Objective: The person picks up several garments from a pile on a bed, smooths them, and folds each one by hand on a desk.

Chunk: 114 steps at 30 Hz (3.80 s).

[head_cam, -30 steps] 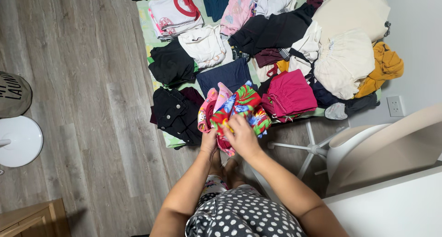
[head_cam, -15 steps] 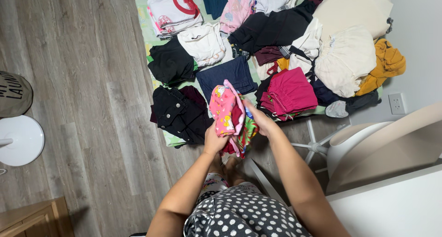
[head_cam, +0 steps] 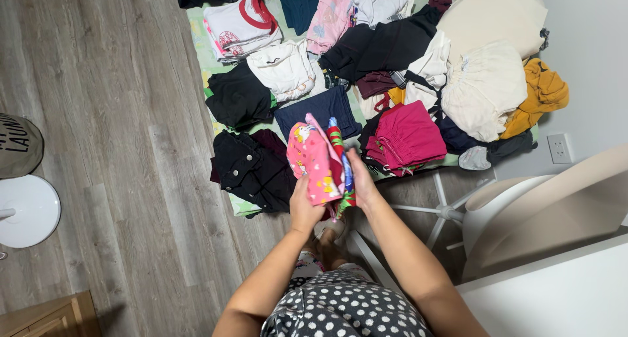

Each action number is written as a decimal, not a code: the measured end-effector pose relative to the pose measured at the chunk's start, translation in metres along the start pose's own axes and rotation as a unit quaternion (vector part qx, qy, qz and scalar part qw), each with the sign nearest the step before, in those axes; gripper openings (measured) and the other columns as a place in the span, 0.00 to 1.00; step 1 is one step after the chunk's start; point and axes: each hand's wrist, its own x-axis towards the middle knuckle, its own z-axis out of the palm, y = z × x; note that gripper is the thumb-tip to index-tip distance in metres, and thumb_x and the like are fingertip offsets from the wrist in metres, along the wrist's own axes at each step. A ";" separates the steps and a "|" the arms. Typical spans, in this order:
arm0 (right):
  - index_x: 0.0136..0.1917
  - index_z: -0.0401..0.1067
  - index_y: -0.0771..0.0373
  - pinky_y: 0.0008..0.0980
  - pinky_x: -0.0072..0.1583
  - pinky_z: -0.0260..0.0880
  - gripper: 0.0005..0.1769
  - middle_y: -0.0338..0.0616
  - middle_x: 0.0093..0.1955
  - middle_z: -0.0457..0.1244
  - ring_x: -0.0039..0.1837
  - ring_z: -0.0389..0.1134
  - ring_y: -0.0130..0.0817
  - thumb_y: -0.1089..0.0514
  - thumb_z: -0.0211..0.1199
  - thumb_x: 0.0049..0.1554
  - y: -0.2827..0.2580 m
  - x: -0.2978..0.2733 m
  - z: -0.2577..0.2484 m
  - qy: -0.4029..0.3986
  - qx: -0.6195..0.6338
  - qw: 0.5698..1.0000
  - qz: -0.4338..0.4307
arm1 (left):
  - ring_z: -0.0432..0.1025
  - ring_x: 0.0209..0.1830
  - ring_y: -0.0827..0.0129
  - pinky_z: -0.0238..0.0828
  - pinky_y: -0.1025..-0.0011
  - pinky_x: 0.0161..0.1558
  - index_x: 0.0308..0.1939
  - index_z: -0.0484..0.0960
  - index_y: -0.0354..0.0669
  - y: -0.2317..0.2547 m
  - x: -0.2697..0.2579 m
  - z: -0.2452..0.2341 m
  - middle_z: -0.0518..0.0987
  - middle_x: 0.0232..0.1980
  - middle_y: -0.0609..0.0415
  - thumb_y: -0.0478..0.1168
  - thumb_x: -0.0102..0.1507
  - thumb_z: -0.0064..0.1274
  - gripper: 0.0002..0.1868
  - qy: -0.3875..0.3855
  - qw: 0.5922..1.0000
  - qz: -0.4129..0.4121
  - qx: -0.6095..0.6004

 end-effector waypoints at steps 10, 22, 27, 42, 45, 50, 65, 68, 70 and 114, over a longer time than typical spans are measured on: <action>0.82 0.50 0.57 0.44 0.80 0.50 0.37 0.48 0.83 0.49 0.81 0.52 0.43 0.38 0.43 0.66 0.046 0.031 -0.038 -0.072 0.080 0.994 -0.012 | 0.63 0.70 0.37 0.54 0.41 0.70 0.61 0.74 0.47 0.014 0.041 0.002 0.70 0.68 0.35 0.37 0.54 0.57 0.30 -0.160 0.902 0.280 0.286; 0.79 0.54 0.54 0.47 0.65 0.68 0.42 0.46 0.71 0.62 0.68 0.66 0.41 0.38 0.59 0.57 0.126 0.088 -0.209 0.204 -0.021 0.970 0.127 | 0.35 0.82 0.37 0.26 0.31 0.73 0.82 0.45 0.58 -0.208 0.025 0.156 0.39 0.83 0.34 0.38 0.62 0.49 0.46 -0.395 0.801 0.185 0.410; 0.74 0.57 0.60 0.39 0.63 0.70 0.46 0.46 0.65 0.65 0.63 0.68 0.37 0.67 0.73 0.45 0.122 0.100 -0.211 0.156 -0.236 0.958 -0.054 | 0.33 0.82 0.32 0.24 0.27 0.70 0.81 0.43 0.53 -0.166 0.038 0.134 0.37 0.81 0.31 0.48 0.61 0.55 0.50 -0.381 0.830 0.136 0.385; 0.77 0.57 0.49 0.63 0.72 0.45 0.41 0.53 0.81 0.49 0.82 0.43 0.53 0.51 0.66 0.53 0.119 0.069 -0.110 0.101 -0.836 0.539 0.014 | 0.57 0.76 0.45 0.55 0.49 0.72 0.62 0.80 0.49 -0.204 0.057 0.079 0.68 0.72 0.43 0.45 0.61 0.57 0.24 -0.411 0.884 0.093 0.203; 0.72 0.64 0.50 0.50 0.74 0.54 0.35 0.48 0.76 0.57 0.78 0.53 0.48 0.53 0.67 0.52 0.107 0.067 -0.098 0.118 -0.792 0.599 0.012 | 0.69 0.65 0.48 0.66 0.56 0.64 0.59 0.82 0.49 -0.185 0.055 0.034 0.77 0.64 0.45 0.47 0.62 0.57 0.21 -0.333 0.939 -0.026 0.083; 0.68 0.71 0.55 0.38 0.70 0.64 0.29 0.51 0.69 0.63 0.71 0.63 0.46 0.55 0.68 0.53 0.077 0.076 -0.088 0.083 -0.746 0.661 0.018 | 0.74 0.58 0.50 0.71 0.60 0.59 0.56 0.83 0.47 -0.160 0.064 -0.008 0.80 0.56 0.41 0.47 0.63 0.59 0.19 -0.255 0.960 -0.109 0.027; 0.69 0.70 0.59 0.37 0.66 0.69 0.25 0.57 0.63 0.66 0.63 0.69 0.46 0.59 0.63 0.58 -0.154 0.188 -0.107 0.215 -0.683 0.698 -0.025 | 0.76 0.41 0.76 0.74 0.74 0.46 0.54 0.82 0.37 -0.058 0.232 0.187 0.84 0.45 0.56 0.38 0.65 0.57 0.15 -0.270 0.938 -0.085 -0.199; 0.69 0.68 0.61 0.44 0.69 0.62 0.29 0.55 0.76 0.56 0.71 0.60 0.55 0.62 0.60 0.54 -0.190 0.225 -0.121 0.161 -0.776 0.596 -0.133 | 0.74 0.37 0.73 0.73 0.72 0.42 0.56 0.82 0.39 -0.037 0.250 0.220 0.83 0.42 0.52 0.40 0.66 0.57 0.16 -0.306 0.929 -0.141 -0.157; 0.75 0.63 0.58 0.49 0.70 0.58 0.33 0.50 0.81 0.51 0.77 0.55 0.50 0.64 0.54 0.55 -0.206 0.260 -0.125 0.107 -0.853 0.500 -0.106 | 0.73 0.35 0.70 0.72 0.69 0.40 0.58 0.82 0.41 -0.028 0.264 0.239 0.83 0.41 0.48 0.41 0.66 0.56 0.17 -0.324 0.919 -0.180 -0.131; 0.63 0.72 0.55 0.37 0.73 0.67 0.22 0.51 0.64 0.68 0.66 0.68 0.41 0.61 0.65 0.54 -0.334 0.240 -0.278 0.443 -0.500 0.721 -0.184 | 0.65 0.69 0.73 0.61 0.72 0.69 0.79 0.42 0.55 0.089 0.522 0.254 0.65 0.71 0.63 0.34 0.66 0.57 0.46 -0.044 0.854 -0.038 -0.517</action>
